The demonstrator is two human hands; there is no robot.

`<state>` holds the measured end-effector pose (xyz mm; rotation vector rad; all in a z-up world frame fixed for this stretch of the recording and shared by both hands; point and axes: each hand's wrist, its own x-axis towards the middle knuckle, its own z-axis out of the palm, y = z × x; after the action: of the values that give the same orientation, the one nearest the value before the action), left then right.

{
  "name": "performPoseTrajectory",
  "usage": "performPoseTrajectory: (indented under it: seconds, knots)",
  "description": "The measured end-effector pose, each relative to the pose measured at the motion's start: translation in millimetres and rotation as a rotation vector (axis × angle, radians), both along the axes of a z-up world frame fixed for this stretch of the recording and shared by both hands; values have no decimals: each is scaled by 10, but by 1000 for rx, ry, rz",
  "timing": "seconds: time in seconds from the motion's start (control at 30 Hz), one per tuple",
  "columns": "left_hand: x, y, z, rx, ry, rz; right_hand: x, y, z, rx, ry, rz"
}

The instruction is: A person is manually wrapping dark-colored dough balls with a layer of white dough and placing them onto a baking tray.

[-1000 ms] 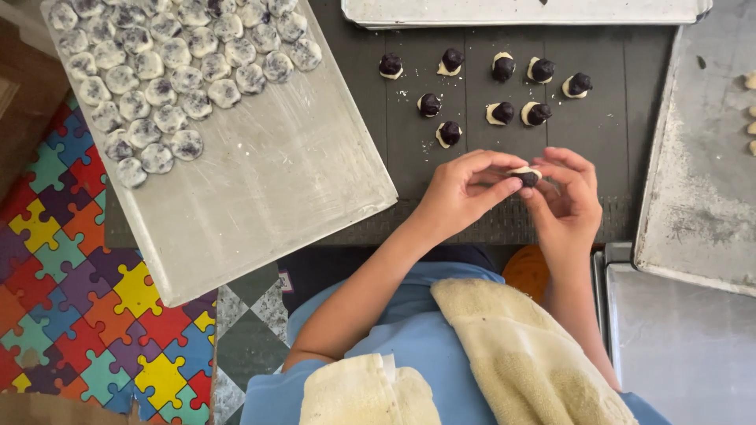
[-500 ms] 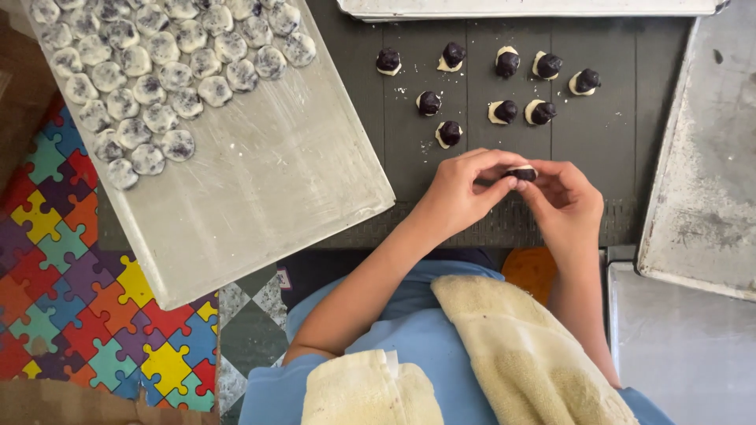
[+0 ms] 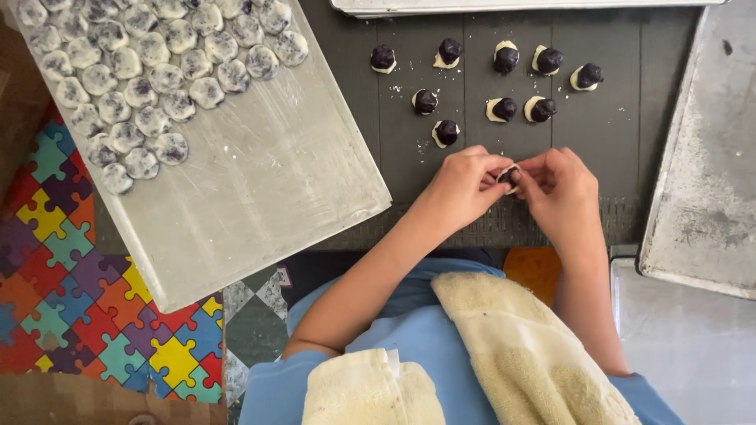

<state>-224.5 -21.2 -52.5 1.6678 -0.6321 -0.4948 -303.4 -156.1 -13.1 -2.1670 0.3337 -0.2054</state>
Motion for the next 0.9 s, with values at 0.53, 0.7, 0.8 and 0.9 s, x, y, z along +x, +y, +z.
performPoseTrajectory:
  seconds: [0.53,0.7,0.8,0.9]
  knots:
    - [295,-31,167,52,-167,-41,-100,-122,-177,-336,-184,51]
    - [168,-129,-91,101,-222,-57,-89,-21,-27,-244,-114,88]
    - [211,-183,-66,126,-379,-40,-131,11,-23,-331,-160,83]
    - [242,-154,-7,164,-534,-55,-193,4,-126,-383,-215,73]
